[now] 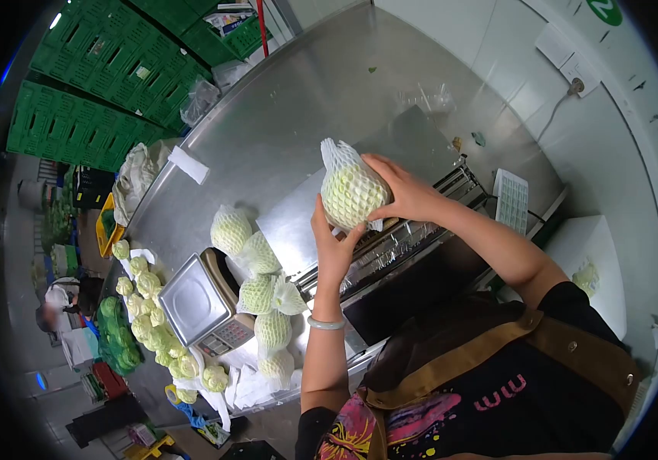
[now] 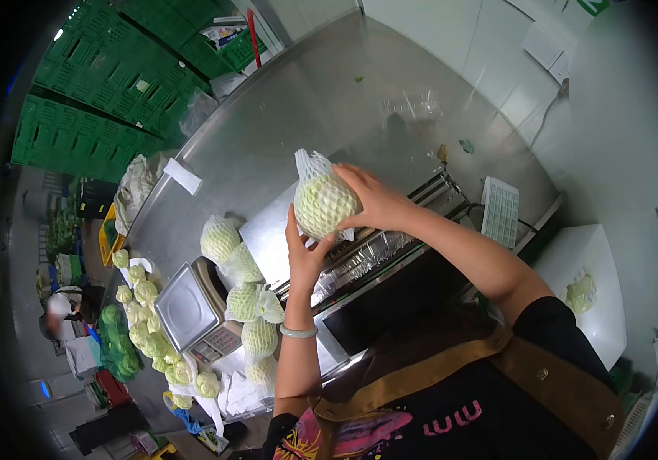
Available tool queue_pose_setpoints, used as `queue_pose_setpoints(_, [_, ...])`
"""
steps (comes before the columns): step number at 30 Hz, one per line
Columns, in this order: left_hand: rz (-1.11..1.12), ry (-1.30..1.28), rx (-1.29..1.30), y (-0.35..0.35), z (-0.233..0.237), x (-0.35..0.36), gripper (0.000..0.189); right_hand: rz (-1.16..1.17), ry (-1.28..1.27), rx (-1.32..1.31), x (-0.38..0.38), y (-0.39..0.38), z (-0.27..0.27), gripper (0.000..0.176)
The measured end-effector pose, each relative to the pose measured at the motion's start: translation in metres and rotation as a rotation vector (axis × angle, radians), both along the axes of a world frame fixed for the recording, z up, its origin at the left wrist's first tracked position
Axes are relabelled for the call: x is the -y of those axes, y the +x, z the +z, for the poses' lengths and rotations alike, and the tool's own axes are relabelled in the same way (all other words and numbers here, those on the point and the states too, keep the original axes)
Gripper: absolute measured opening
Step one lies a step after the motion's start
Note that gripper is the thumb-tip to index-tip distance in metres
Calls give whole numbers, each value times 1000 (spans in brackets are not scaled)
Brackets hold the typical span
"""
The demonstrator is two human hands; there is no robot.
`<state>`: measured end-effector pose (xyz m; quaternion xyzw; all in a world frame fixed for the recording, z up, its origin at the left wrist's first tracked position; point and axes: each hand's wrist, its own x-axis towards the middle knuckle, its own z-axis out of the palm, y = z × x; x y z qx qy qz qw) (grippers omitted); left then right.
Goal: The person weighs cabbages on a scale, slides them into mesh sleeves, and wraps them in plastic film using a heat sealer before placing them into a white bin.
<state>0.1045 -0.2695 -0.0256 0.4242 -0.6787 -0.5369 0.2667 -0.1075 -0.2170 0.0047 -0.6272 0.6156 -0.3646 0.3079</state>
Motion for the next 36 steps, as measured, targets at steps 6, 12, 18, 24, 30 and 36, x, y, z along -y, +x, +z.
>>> queue_pose_setpoints(6, [-3, -121, 85, -4, 9, -7, 103, 98, -461, -485, -19, 9, -1, 52])
queue_pose_setpoints(12, [81, -130, 93, -10, 6, -9, 101, 158, -655, -378, -19, 13, -13, 24])
queue_pose_setpoints(18, [-1, -63, 133, 2, 12, -7, 102, 172, -423, -109, -28, -2, 1, 58])
queue_pose_setpoints(24, [-123, 225, -330, 6, 22, 6, 102, 20, 37, 204, -2, -5, -32, 99])
queue_pose_setpoints(30, [19, -236, -1, -12, 1, -11, 98, 242, 166, 385, 15, -24, -36, 102])
queue_pose_setpoints(36, [-2, -130, -74, -7, -6, -12, 100, 259, 197, 358, 8, -28, -35, 104])
